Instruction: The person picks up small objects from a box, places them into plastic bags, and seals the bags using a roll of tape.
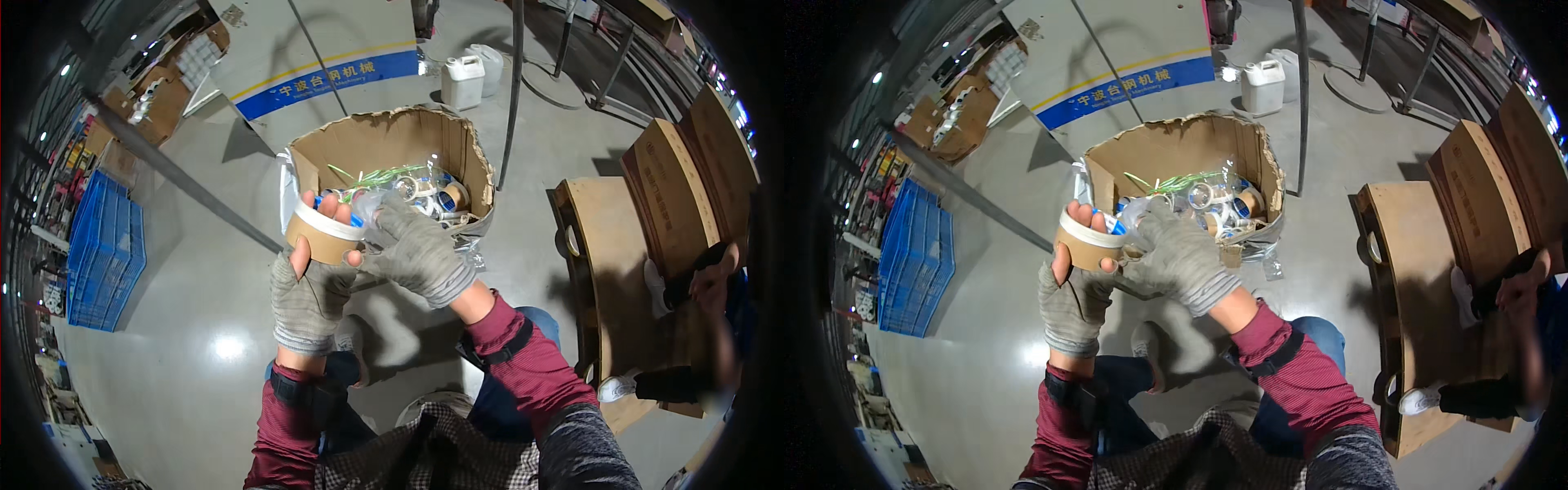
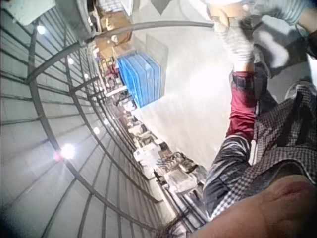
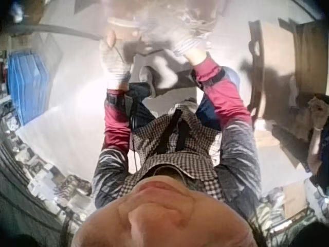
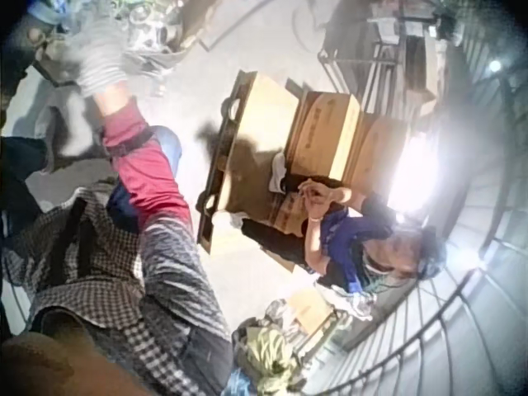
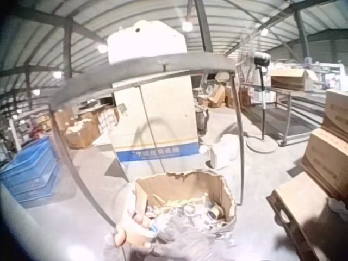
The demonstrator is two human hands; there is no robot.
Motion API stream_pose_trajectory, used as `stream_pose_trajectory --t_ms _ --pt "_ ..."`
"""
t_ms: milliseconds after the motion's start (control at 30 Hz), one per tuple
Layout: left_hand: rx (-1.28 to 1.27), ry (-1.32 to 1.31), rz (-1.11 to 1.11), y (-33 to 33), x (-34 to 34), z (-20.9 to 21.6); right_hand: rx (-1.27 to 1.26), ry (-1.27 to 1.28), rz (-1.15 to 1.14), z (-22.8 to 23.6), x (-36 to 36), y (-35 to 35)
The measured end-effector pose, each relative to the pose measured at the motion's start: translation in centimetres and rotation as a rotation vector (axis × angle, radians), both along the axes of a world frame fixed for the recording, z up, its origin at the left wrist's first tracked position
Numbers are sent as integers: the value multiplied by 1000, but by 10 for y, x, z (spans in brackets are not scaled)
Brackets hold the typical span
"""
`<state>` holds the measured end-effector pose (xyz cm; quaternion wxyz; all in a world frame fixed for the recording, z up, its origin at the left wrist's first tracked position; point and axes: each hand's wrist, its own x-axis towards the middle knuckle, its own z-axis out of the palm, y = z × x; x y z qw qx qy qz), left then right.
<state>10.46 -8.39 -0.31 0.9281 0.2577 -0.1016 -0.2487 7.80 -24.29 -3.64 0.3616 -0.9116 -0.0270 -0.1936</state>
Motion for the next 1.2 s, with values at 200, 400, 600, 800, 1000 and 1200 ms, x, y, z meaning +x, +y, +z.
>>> stream_pose_trajectory --t_ms 200,400,600,800,1000,1200 --pt "16 51 43 -1 30 -30 -153 -252 -23 -31 22 -15" --pt "60 97 76 -2 59 -49 -207 -230 -153 -48 33 -12" --pt "182 -31 58 -1 70 -68 1 -215 -201 -52 35 -57" --pt "187 -5 164 -12 71 -58 275 -175 -161 -43 32 -63" --pt "248 0 95 -13 75 -75 307 -137 -33 -33 34 -39" --pt "932 -745 373 -14 72 -78 1105 61 -5 -39 30 -53"
